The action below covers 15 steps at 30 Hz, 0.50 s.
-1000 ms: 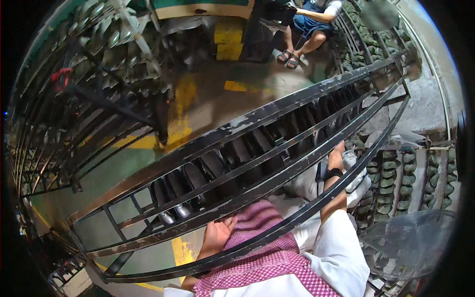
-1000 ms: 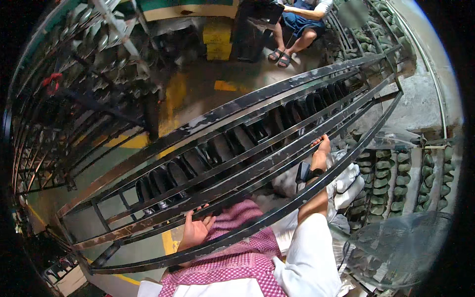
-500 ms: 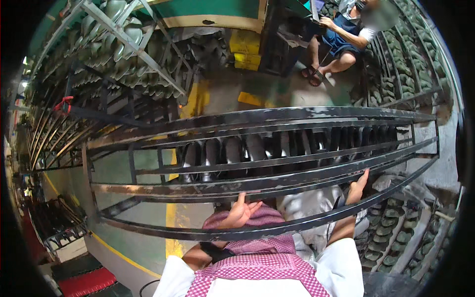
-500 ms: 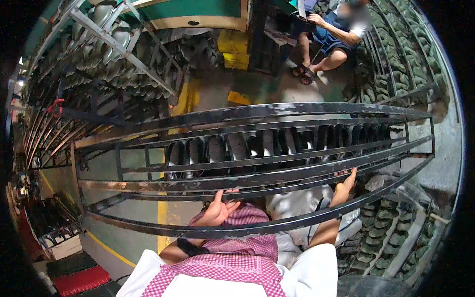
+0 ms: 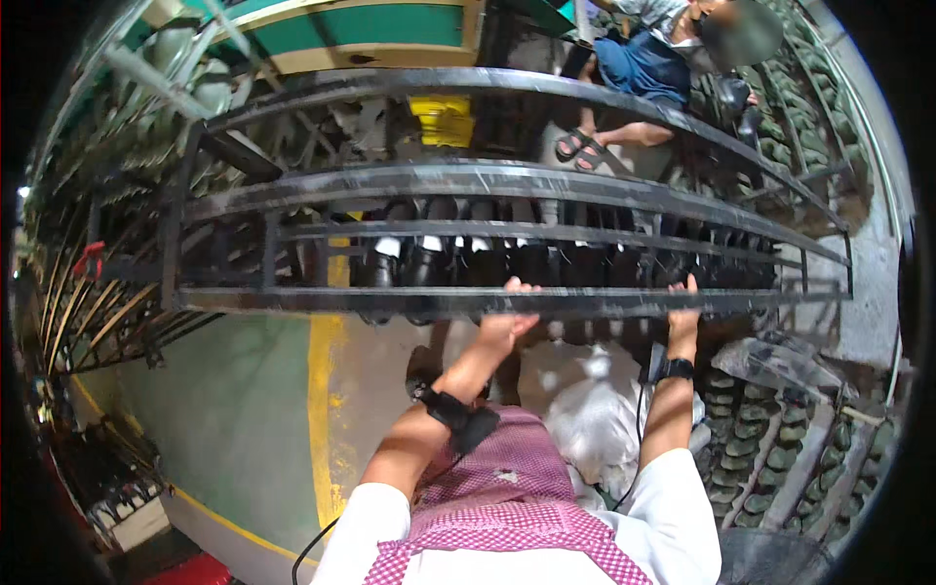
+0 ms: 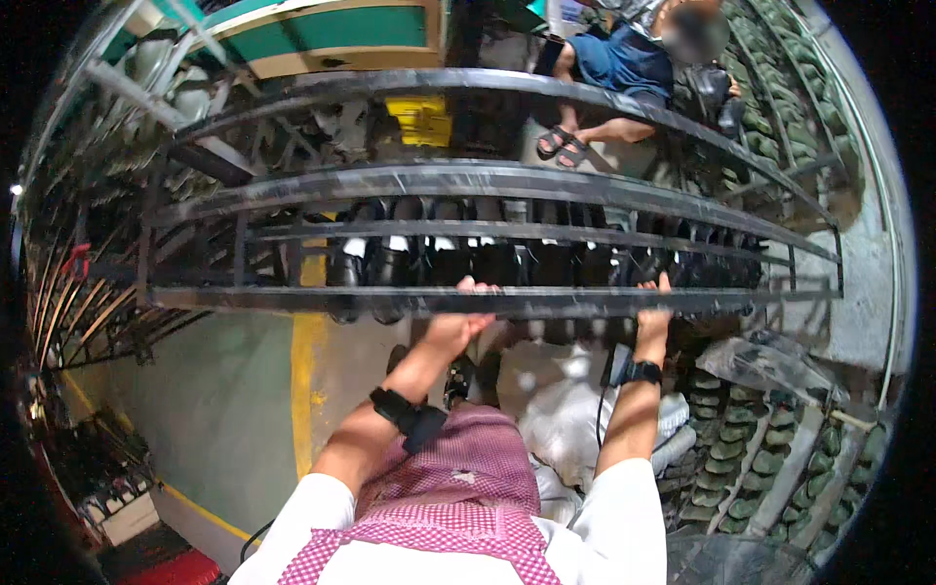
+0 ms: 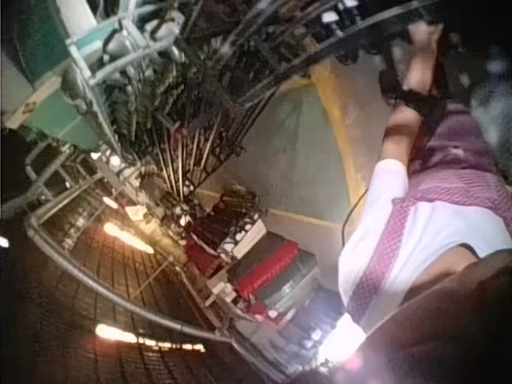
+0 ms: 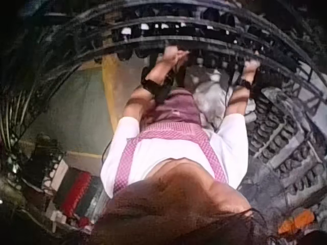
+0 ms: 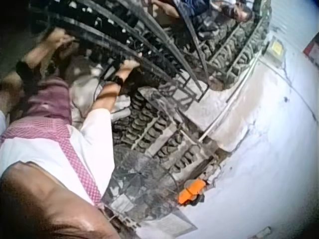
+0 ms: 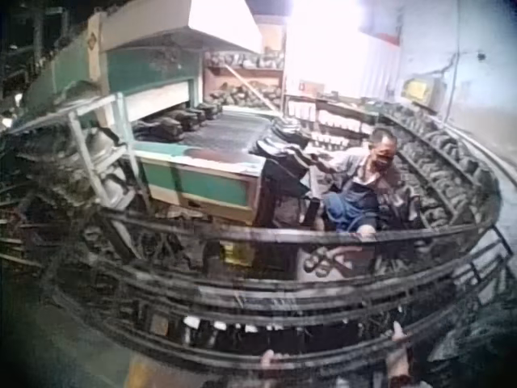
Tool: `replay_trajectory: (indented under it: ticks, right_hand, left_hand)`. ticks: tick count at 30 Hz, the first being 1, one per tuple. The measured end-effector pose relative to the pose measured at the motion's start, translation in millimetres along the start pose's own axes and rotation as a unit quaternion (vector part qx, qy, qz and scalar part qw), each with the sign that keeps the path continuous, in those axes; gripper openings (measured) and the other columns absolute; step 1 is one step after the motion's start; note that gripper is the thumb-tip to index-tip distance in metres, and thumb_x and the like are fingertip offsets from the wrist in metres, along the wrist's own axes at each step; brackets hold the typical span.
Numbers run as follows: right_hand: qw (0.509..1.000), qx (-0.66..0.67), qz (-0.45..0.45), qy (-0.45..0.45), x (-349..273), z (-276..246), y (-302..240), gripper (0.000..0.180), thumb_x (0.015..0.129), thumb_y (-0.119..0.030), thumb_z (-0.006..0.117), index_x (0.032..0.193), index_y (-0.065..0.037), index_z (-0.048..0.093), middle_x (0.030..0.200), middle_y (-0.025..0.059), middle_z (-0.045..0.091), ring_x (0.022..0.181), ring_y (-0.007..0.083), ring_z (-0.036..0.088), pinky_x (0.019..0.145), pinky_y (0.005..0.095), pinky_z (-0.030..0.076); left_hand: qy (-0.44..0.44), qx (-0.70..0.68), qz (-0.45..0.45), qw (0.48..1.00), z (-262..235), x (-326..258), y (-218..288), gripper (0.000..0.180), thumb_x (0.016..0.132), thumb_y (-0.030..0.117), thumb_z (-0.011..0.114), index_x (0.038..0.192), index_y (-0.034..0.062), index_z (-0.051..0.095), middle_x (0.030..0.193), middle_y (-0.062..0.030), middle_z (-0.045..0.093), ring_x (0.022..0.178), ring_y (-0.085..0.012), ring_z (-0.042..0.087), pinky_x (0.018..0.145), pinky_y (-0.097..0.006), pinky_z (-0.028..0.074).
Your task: Inspecting and cleaning finished black shoes on a factory production rack.
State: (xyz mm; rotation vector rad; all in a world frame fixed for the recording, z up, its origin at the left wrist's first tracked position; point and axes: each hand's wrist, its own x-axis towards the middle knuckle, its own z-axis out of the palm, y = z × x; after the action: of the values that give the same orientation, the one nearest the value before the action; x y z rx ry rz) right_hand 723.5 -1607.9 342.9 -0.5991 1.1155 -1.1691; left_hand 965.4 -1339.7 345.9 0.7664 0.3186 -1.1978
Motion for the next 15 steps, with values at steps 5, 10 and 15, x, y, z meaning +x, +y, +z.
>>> replay_trajectory:
  ticks: [5,10,15]
  right_hand:
    - [0.991,-0.083,0.035,0.098,58,28,-16,0.027,0.081,-0.031,0.062,0.085,-0.004,0.056,0.075,0.0065,0.059,0.061,0.0181,0.057,0.049,0.0346,0.050]
    - [0.993,-0.071,0.029,0.092,90,57,-19,0.032,0.080,-0.034,0.064,0.077,-0.004,0.055,0.072,0.0069,0.059,0.063,0.0183,0.059,0.052,0.0352,0.051]
    - [0.987,-0.081,-0.002,0.140,104,83,-17,0.029,0.081,-0.030,0.062,0.085,-0.003,0.055,0.075,0.0082,0.061,0.064,0.0189,0.060,0.052,0.0358,0.051]
  left_hand:
    - [0.085,0.143,-0.044,0.985,55,70,43,0.039,0.086,0.036,0.053,0.107,0.0030,0.050,0.099,-0.0135,0.058,0.085,-0.0265,0.063,0.067,-0.035,0.054]
    - [0.099,0.139,-0.001,0.985,91,124,66,0.036,0.078,0.031,0.058,0.087,-0.0030,0.055,0.082,-0.0171,0.062,0.067,-0.0267,0.065,0.051,-0.030,0.054]
    - [0.114,0.183,0.029,0.976,106,149,79,0.040,0.075,0.032,0.058,0.090,-0.0047,0.053,0.083,-0.0181,0.062,0.068,-0.0263,0.065,0.043,-0.025,0.050]
